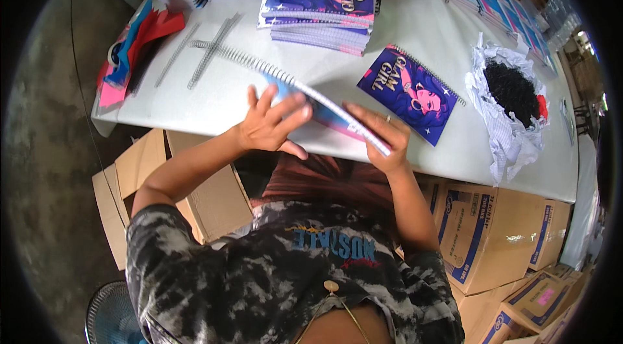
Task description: The person repeatedly picks up a notebook cover and a spiral binding, inserts the spiral into the cover, and places the assembled notebook on a stack. The person handles multiple notebooks one at a time on a white table.
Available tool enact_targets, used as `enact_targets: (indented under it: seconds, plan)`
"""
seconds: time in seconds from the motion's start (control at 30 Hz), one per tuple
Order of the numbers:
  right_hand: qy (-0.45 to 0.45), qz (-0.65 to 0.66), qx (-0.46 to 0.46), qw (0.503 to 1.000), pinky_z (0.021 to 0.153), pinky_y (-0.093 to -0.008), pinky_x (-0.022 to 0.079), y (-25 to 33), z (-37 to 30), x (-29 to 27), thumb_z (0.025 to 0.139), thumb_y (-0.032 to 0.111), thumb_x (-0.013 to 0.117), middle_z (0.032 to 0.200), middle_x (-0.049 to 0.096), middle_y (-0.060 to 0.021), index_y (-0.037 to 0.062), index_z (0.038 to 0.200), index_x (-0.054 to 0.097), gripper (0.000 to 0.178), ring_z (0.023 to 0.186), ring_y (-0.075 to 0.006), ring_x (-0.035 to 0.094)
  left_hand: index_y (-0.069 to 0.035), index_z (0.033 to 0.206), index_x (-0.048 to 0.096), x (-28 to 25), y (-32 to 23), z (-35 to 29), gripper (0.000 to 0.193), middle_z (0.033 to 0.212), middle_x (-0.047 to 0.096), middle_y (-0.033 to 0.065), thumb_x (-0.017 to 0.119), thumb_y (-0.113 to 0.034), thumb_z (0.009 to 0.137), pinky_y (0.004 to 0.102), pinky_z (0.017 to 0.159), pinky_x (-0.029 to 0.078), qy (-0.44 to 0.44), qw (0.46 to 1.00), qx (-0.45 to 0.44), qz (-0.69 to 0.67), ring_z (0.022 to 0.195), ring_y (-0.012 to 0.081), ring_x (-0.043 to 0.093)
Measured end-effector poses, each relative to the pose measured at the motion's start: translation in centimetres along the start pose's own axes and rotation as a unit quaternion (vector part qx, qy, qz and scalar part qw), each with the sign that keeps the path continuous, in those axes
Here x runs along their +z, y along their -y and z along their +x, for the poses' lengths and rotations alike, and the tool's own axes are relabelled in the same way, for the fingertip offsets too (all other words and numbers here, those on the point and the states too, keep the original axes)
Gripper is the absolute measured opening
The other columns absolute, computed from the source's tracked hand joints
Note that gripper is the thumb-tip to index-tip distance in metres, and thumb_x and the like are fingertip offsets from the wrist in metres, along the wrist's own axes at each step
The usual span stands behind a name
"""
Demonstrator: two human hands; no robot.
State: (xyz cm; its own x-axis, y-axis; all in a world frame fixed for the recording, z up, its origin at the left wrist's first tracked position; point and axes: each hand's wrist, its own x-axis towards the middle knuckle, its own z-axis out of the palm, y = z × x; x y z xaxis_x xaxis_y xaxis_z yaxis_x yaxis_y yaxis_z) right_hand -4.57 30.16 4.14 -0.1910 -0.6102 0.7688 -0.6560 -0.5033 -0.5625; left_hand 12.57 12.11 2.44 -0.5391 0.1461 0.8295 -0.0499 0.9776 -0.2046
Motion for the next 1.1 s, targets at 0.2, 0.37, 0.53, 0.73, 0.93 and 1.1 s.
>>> enact_targets:
  seconds: [0.2, 0.37, 0.53, 0.73, 0.93, 1.1]
  plan:
    - [0.023, 0.000, -0.012, 1.000, 0.074, -0.0310, 0.053, 1.0, 0.6, 0.6, 0.070, 0.001, 0.065, 0.100, 0.064, -0.0154, 0.0006, 0.107, 0.062, 0.037, 0.088, -0.0265, 0.065, 0.014, 0.131, 0.021, -1.4, 2.1, 3.4, 0.108, 0.134, 0.012, 0.0404, 0.032, -0.077, 0.073, 0.0659, 0.096, 0.011, 0.009, 0.978, -0.196, 0.075, 0.122, 0.0545, 0.016]
    - [0.028, -0.010, -0.002, 1.000, 0.072, -0.0308, 0.053, 0.8, 0.4, 0.1, 0.070, -0.002, 0.064, 0.100, 0.065, -0.0149, -0.0003, 0.105, 0.062, 0.036, 0.087, -0.0254, 0.065, 0.009, 0.135, 0.013, -3.4, 4.7, 6.2, 0.095, 0.140, 0.009, 0.0292, 0.033, -0.066, 0.080, 0.0536, 0.103, 0.008, -0.024, 0.991, 0.015, 0.128, 0.128, 0.0419, 0.012]
    - [0.017, 0.007, 0.019, 1.000, 0.072, -0.0317, 0.053, 1.3, 0.1, 1.1, 0.070, -0.002, 0.063, 0.100, 0.065, -0.0149, 0.0020, 0.105, 0.063, 0.036, 0.086, -0.0261, 0.065, 0.002, 0.131, 0.034, 0.5, -2.2, -1.1, 0.097, 0.139, 0.022, 0.0267, 0.037, -0.075, 0.071, 0.0562, 0.101, 0.016, 0.146, 0.987, 0.017, -0.072, 0.129, 0.0438, 0.019]
    - [0.026, 0.037, -0.014, 0.999, 0.072, -0.0314, 0.052, 2.0, 1.2, 3.0, 0.071, -0.007, 0.059, 0.098, 0.065, -0.0143, 0.0013, 0.104, 0.063, 0.035, 0.085, -0.0265, 0.065, -0.001, 0.124, 0.045, 2.1, 2.8, -2.8, 0.090, 0.134, 0.032, 0.0266, 0.036, -0.075, 0.074, 0.0556, 0.103, 0.010, 0.039, 0.998, 0.025, -0.051, 0.126, 0.0495, 0.020]
    - [0.021, 0.004, 0.010, 1.000, 0.072, -0.0323, 0.052, 1.3, 0.7, 2.9, 0.071, -0.010, 0.059, 0.099, 0.065, -0.0145, 0.0008, 0.106, 0.062, 0.037, 0.086, -0.0262, 0.065, 0.003, 0.122, 0.046, 0.3, -0.9, -2.5, 0.095, 0.132, 0.029, 0.0319, 0.041, -0.076, 0.070, 0.0583, 0.102, 0.008, 0.014, 0.997, 0.046, 0.063, 0.125, 0.0490, 0.022]
    - [-0.010, 0.056, 0.052, 0.997, 0.074, -0.0328, 0.052, 1.2, 0.6, 3.9, 0.069, -0.007, 0.062, 0.101, 0.064, -0.0140, 0.0020, 0.110, 0.060, 0.042, 0.087, -0.0268, 0.065, 0.009, 0.123, 0.041, 0.5, -4.1, 0.4, 0.097, 0.122, 0.040, 0.0299, 0.045, -0.073, 0.070, 0.0594, 0.084, 0.035, 0.014, 0.993, -0.016, -0.115, 0.109, 0.0495, 0.039]
